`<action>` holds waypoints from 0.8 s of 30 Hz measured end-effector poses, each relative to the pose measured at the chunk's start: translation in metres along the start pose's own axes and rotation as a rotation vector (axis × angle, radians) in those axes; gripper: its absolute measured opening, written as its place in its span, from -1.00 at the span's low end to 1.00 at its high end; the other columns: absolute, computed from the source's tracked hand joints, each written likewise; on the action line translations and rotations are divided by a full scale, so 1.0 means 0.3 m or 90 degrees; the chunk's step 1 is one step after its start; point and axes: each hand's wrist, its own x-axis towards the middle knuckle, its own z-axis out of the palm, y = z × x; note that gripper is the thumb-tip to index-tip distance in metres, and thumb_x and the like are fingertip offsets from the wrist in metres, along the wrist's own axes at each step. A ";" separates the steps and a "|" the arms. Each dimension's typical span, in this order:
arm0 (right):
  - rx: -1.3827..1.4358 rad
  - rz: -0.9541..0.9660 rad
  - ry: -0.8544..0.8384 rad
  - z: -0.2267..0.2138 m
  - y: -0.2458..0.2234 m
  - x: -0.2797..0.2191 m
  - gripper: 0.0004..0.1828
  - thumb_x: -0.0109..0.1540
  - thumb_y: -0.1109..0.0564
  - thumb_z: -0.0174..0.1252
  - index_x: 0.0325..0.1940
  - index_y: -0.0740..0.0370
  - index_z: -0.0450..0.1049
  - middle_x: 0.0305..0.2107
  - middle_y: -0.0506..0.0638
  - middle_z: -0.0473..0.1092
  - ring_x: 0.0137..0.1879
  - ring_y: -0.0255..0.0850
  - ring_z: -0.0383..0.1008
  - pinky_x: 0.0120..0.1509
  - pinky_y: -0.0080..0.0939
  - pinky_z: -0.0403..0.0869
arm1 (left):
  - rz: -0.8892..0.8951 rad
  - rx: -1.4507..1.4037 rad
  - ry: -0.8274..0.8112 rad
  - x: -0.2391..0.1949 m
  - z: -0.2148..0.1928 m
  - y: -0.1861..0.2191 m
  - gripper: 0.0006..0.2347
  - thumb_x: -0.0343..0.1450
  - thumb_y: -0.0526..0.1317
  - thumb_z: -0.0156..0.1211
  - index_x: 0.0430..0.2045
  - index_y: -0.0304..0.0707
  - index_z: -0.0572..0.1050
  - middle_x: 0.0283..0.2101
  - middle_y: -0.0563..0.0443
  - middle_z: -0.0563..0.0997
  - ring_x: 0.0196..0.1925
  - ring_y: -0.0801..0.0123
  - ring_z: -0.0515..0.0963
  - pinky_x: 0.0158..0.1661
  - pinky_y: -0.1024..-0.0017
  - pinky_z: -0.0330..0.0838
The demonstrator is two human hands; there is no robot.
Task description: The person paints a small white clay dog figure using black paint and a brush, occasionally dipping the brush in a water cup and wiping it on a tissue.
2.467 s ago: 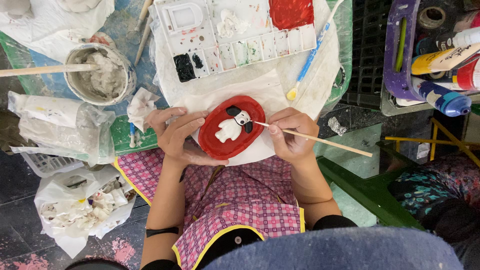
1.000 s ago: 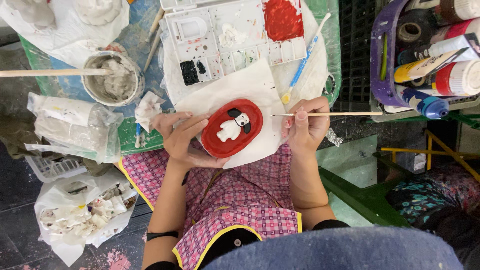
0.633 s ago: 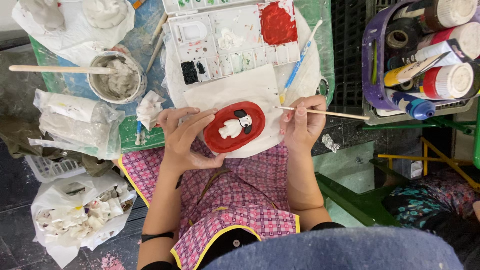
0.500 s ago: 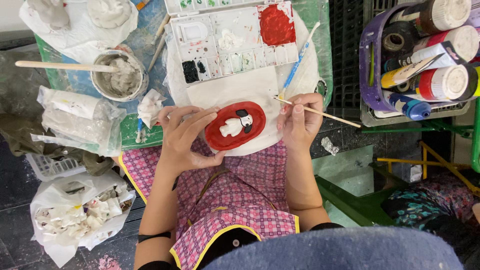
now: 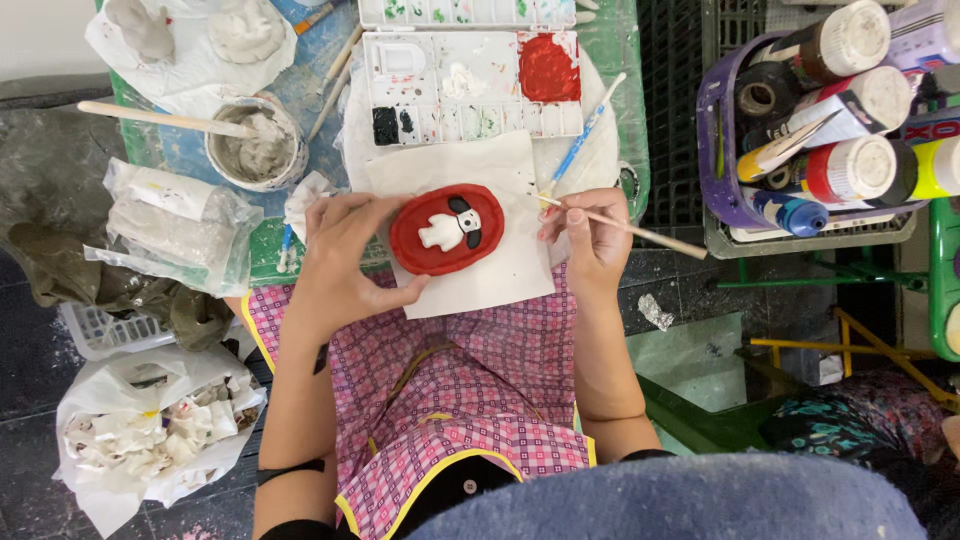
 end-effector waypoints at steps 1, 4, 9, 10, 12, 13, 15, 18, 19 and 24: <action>-0.013 -0.004 -0.004 -0.007 0.002 0.001 -0.83 0.48 0.15 0.07 -0.03 0.30 0.26 -0.31 0.14 0.46 -0.32 -0.23 0.46 -0.20 -0.28 0.48 | -0.001 -0.007 -0.002 0.003 -0.006 0.008 -0.21 0.06 -0.05 0.55 0.22 -0.24 0.37 0.06 -0.06 0.62 0.16 0.12 0.50 0.28 0.09 0.14; -0.011 0.007 0.017 -0.004 0.021 -0.004 -0.82 0.48 0.14 0.06 -0.05 0.31 0.26 -0.37 0.11 0.43 -0.38 -0.28 0.43 -0.27 -0.32 0.45 | 0.000 0.013 0.004 0.016 -0.016 0.040 -0.08 0.04 0.03 0.55 0.30 -0.39 0.26 0.11 -0.10 0.59 0.18 0.05 0.45 0.25 0.03 0.09; 0.014 0.060 0.012 0.016 0.050 -0.009 -0.82 0.47 0.14 0.04 -0.09 0.29 0.25 -0.43 0.07 0.42 -0.47 -0.32 0.39 -0.39 -0.37 0.40 | -0.001 0.098 0.025 0.045 0.066 0.096 -0.09 0.10 0.09 0.60 0.31 -0.37 0.29 0.07 -0.13 0.55 0.16 0.05 0.46 0.21 0.01 0.11; 0.013 0.058 0.013 0.014 0.050 -0.009 -0.82 0.47 0.13 0.03 -0.10 0.28 0.25 -0.45 0.06 0.41 -0.48 -0.33 0.38 -0.42 -0.38 0.38 | 0.004 0.089 0.027 0.046 0.064 0.095 -0.11 0.10 0.06 0.60 0.30 -0.36 0.29 0.06 -0.14 0.55 0.16 0.03 0.46 0.20 0.00 0.13; 0.053 0.058 0.021 0.010 0.050 -0.012 -0.82 0.47 0.13 0.04 -0.10 0.28 0.25 -0.45 0.05 0.39 -0.48 -0.33 0.35 -0.41 -0.37 0.36 | 0.018 0.071 0.030 0.055 0.050 0.092 -0.15 0.10 0.00 0.60 0.27 -0.34 0.30 0.04 -0.16 0.54 0.16 0.00 0.45 0.17 0.00 0.18; 0.072 0.060 0.025 0.007 0.050 -0.012 -0.82 0.48 0.14 0.04 -0.10 0.29 0.26 -0.44 0.05 0.39 -0.48 -0.33 0.34 -0.41 -0.37 0.35 | 0.024 0.053 0.017 0.060 0.039 0.093 -0.17 0.10 -0.03 0.60 0.26 -0.32 0.30 0.06 -0.17 0.54 0.17 -0.01 0.45 0.17 0.02 0.21; 0.088 0.055 0.029 0.004 0.057 -0.006 -0.82 0.48 0.13 0.04 -0.10 0.27 0.25 -0.44 0.05 0.38 -0.47 -0.31 0.35 -0.39 -0.35 0.37 | 0.038 0.017 -0.010 0.069 0.011 0.098 -0.21 0.09 -0.10 0.60 0.23 -0.26 0.32 0.09 -0.20 0.53 0.20 -0.03 0.45 0.15 0.05 0.27; 0.106 0.047 0.040 0.009 0.061 -0.003 -0.84 0.49 0.12 0.03 -0.07 0.26 0.25 -0.42 0.04 0.39 -0.41 -0.28 0.39 -0.34 -0.31 0.42 | 0.021 -0.036 -0.063 0.084 -0.020 0.115 -0.22 0.02 -0.17 0.57 0.19 -0.21 0.33 0.10 -0.21 0.52 0.22 -0.09 0.44 0.19 0.08 0.30; 0.111 0.045 0.045 0.014 0.061 -0.005 -0.84 0.49 0.12 0.02 -0.05 0.26 0.25 -0.41 0.05 0.39 -0.39 -0.27 0.40 -0.32 -0.30 0.44 | 0.034 -0.048 -0.076 0.092 -0.027 0.116 -0.23 0.03 -0.18 0.57 0.18 -0.21 0.33 0.11 -0.19 0.52 0.23 -0.07 0.44 0.21 0.08 0.29; 0.063 0.056 0.053 0.024 0.061 -0.010 -0.86 0.49 0.12 -0.05 -0.03 0.26 0.24 -0.38 0.09 0.43 -0.37 -0.24 0.48 -0.28 -0.28 0.50 | 0.058 -0.095 -0.169 0.143 -0.040 0.085 -0.24 -0.01 -0.22 0.55 0.14 -0.22 0.35 0.14 -0.16 0.52 0.24 -0.10 0.44 0.22 0.10 0.26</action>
